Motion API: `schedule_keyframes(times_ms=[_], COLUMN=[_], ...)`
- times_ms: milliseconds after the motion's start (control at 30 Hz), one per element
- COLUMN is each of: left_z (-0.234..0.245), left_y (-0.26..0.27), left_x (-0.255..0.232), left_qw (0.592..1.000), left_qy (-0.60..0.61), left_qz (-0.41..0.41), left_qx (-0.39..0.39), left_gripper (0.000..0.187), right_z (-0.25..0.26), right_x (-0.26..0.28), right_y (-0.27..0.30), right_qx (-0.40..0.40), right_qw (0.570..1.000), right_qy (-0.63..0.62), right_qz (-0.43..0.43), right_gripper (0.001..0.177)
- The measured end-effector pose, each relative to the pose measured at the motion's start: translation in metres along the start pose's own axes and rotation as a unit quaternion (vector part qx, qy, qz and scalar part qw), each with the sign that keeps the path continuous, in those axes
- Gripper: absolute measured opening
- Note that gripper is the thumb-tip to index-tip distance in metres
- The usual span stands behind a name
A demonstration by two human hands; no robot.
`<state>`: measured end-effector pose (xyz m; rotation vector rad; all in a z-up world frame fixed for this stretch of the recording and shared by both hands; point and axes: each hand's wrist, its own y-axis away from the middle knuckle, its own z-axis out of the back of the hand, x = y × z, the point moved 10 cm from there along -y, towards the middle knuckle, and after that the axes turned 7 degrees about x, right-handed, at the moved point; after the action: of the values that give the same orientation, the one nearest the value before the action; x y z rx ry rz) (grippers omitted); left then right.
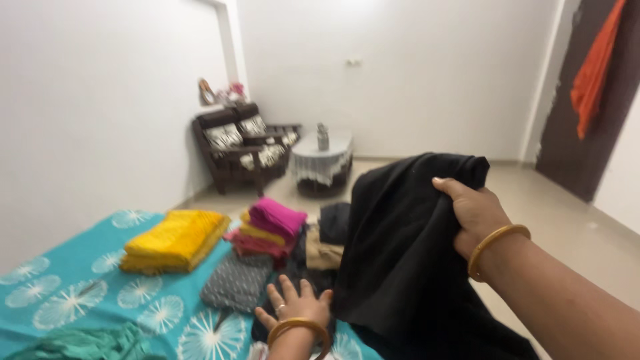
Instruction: The person folds several garments on a bed, including a green patterned cloth, a black top, and a black patterned top. Each item is smoothed, folded into a compact rectangle, and placed in a neat stack on the bed.
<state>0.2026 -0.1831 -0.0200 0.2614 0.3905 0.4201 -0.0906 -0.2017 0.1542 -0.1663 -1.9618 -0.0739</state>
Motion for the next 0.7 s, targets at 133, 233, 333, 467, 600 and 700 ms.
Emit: schedule_keyframes(times_ms=[133,233,333,467,600,700], left_z=[0.102,0.139,0.134,0.101,0.044,0.016], left_y=[-0.016,-0.025,-0.046,-0.089,-0.144,-0.185], left_x=[-0.008,-0.017,-0.032,-0.057,-0.068,-0.067], left_qw=[0.988,0.977,0.963,0.956,0.949,0.938], left_qy=[0.073,0.128,0.193,0.189,0.214,0.264], left_qz=[-0.063,-0.116,-0.171,-0.212,-0.228,-0.222], left_qx=[-0.118,-0.129,-0.077,-0.076,-0.038,-0.015], left_gripper=[0.065,0.059,0.057,0.054,0.053,0.055], right_z=[-0.009,-0.007,0.004,0.021,0.069,0.089], right_x=[0.039,0.051,0.044,0.017,-0.032,-0.041], right_y=[-0.02,-0.037,-0.058,-0.112,-0.176,-0.22], right_qx=[-0.019,-0.039,-0.076,-0.091,-0.173,-0.198], right_qw=[0.997,0.994,0.987,0.988,0.97,0.945], right_qy=[0.069,0.087,0.136,0.125,0.173,0.252], right_qz=[0.035,0.047,0.028,0.025,0.0,0.061], right_gripper=[0.044,0.044,0.043,0.045,0.05,0.052])
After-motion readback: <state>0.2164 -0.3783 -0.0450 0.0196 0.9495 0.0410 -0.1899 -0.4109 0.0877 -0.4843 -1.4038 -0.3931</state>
